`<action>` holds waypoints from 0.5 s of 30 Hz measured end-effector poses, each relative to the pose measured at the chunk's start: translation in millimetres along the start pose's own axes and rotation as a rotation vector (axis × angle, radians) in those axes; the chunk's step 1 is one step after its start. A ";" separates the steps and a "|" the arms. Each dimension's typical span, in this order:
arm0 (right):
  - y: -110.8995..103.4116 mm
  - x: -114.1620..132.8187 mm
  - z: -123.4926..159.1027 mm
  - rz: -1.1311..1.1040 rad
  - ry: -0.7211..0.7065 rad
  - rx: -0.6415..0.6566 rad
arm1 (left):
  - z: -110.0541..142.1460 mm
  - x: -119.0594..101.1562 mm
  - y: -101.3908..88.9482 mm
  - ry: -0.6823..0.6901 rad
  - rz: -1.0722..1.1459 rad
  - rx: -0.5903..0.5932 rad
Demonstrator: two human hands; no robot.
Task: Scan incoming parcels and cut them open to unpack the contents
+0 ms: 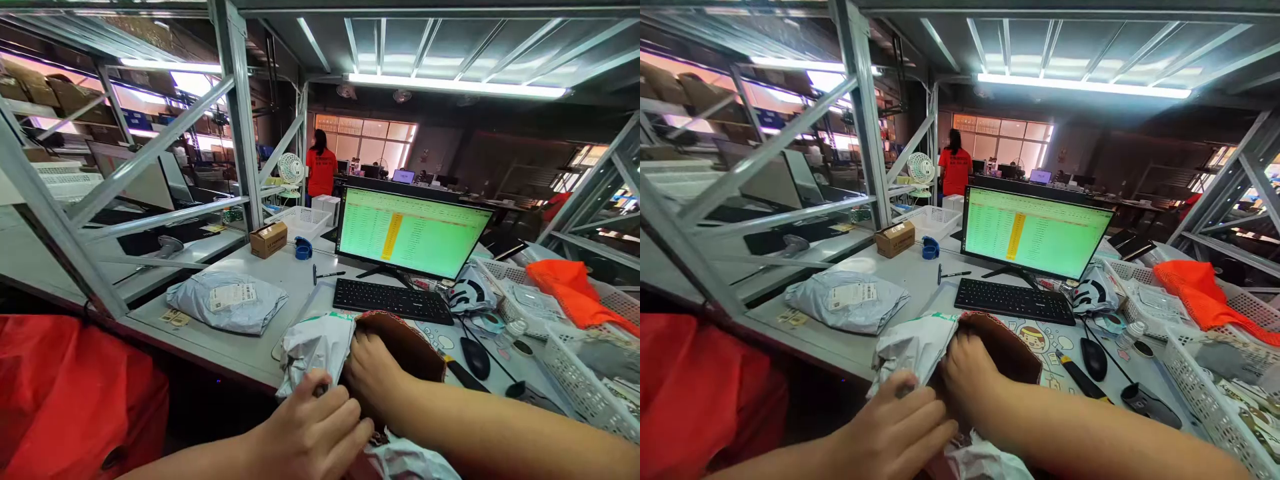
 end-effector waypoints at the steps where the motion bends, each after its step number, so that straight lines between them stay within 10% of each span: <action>1: -2.5 -0.4 -1.3 -0.024 0.004 -0.005 | 4.6 1.6 -0.2 -0.059 0.014 -0.036; 15: 11.7 7.7 -3.1 -0.119 -0.284 0.082 | 33.9 -2.0 19.3 -0.459 -0.035 -0.164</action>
Point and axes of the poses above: each hand's wrist, its own z-axis away from the middle knuckle, its own y-axis out of the palm, x = y × z, the point moved 4 cm from there along -z, towards the middle knuckle, and after that the axes turned 7 degrees about y, right-handed, at the moved point
